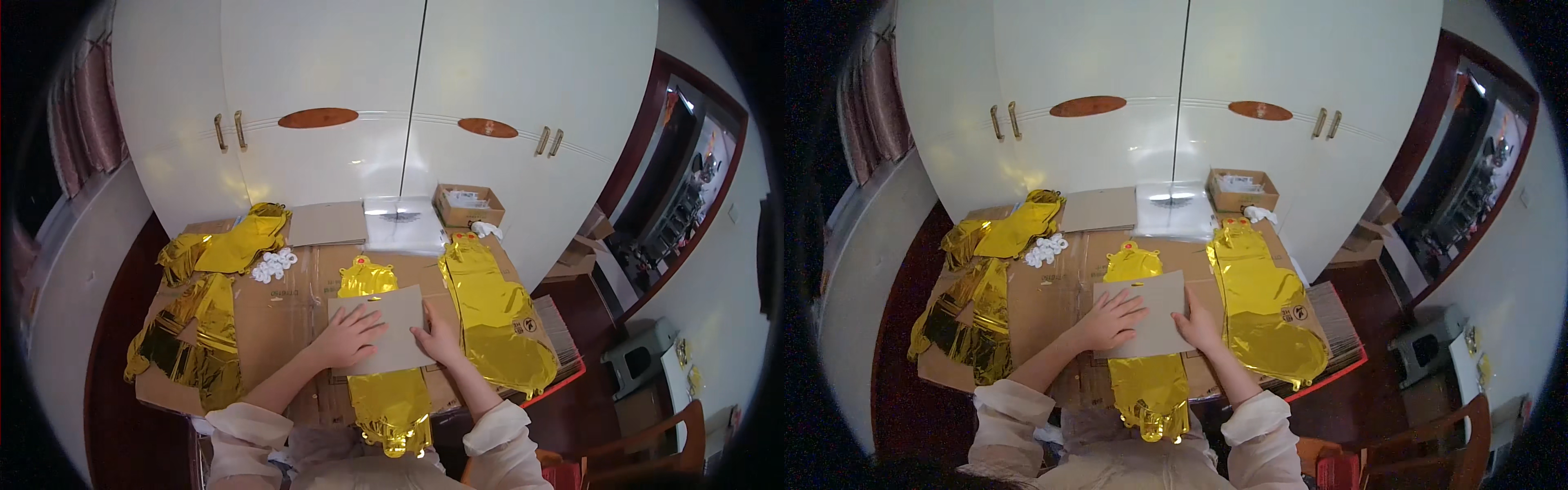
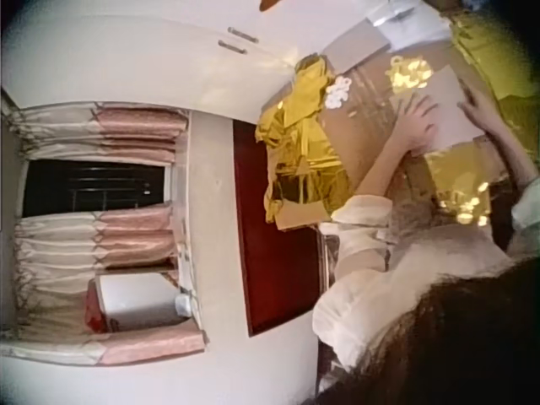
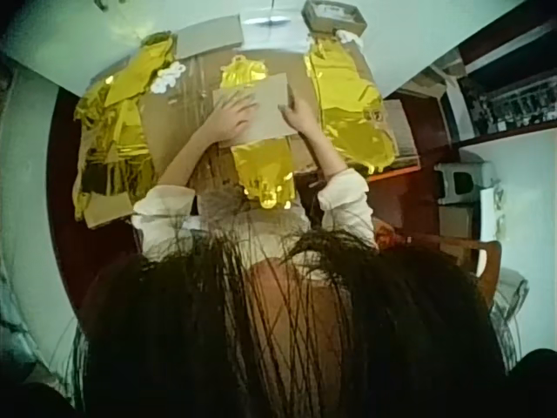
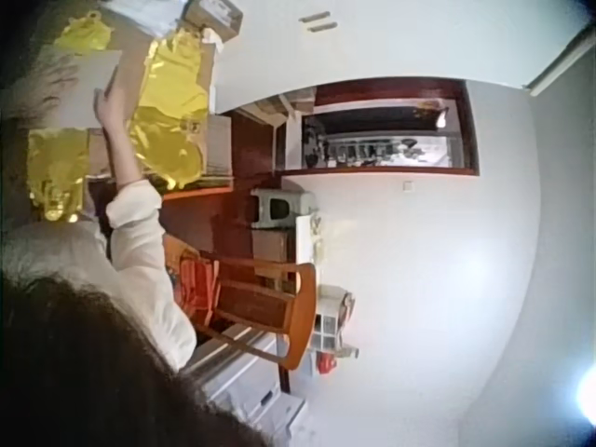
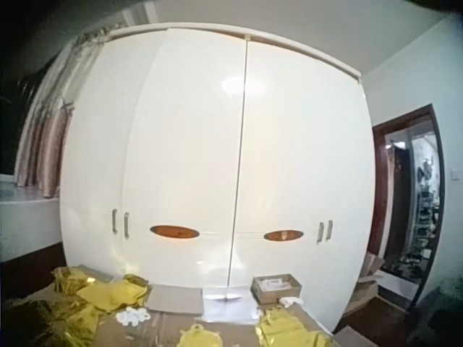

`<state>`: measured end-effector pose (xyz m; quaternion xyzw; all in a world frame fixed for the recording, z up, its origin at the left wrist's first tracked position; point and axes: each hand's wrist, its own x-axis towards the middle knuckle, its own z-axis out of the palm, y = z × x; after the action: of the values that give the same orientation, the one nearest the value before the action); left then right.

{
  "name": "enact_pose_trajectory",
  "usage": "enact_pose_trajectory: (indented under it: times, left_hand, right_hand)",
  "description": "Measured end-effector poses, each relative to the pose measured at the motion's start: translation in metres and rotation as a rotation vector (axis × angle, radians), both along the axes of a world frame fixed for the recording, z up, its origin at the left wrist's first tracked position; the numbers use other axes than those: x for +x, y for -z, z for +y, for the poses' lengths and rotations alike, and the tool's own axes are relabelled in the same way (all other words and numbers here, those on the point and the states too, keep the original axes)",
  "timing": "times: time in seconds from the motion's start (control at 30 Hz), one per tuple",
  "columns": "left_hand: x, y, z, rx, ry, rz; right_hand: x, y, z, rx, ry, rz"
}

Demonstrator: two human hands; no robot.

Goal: Folding gold-colored sheets and placing them into cardboard boxes or envelopes.

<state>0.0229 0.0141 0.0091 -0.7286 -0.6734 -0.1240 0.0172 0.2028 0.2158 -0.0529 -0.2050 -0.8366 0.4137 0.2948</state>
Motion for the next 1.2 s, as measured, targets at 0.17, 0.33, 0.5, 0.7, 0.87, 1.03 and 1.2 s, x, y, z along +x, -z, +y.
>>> enact_pose_trajectory:
  times: [0.17, 0.33, 0.5, 0.7, 0.87, 1.03, 1.2]
  left_hand:
    - [-0.005, 0.014, -0.003, -0.079, -0.019, 0.005]
    - [-0.004, 0.014, -0.001, -0.041, -0.013, 0.025]
    - [-0.004, 0.018, -0.003, 0.03, -0.015, 0.032]
    - [-0.004, 0.02, -0.003, 0.073, -0.014, 0.044]
    - [-0.003, 0.019, -0.003, 0.079, -0.018, 0.04]
    - [-0.003, 0.019, -0.003, 0.072, -0.028, 0.051]
    - [-0.003, 0.018, -0.004, 0.081, -0.028, 0.046]
  right_hand:
    - [0.018, -0.055, -0.034, 0.163, 0.058, -0.222]
    - [0.027, -0.042, -0.038, 0.52, 0.128, -0.177]
    - [0.034, -0.057, -0.05, 0.546, 0.04, -0.145]
    - [0.079, -0.078, -0.079, 0.641, -0.217, -0.197]
    - [0.118, -0.069, -0.125, 0.63, -0.266, -0.342]
    - [0.126, -0.064, -0.135, 0.662, -0.267, -0.362]
    - [0.127, -0.059, -0.134, 0.652, -0.266, -0.383]
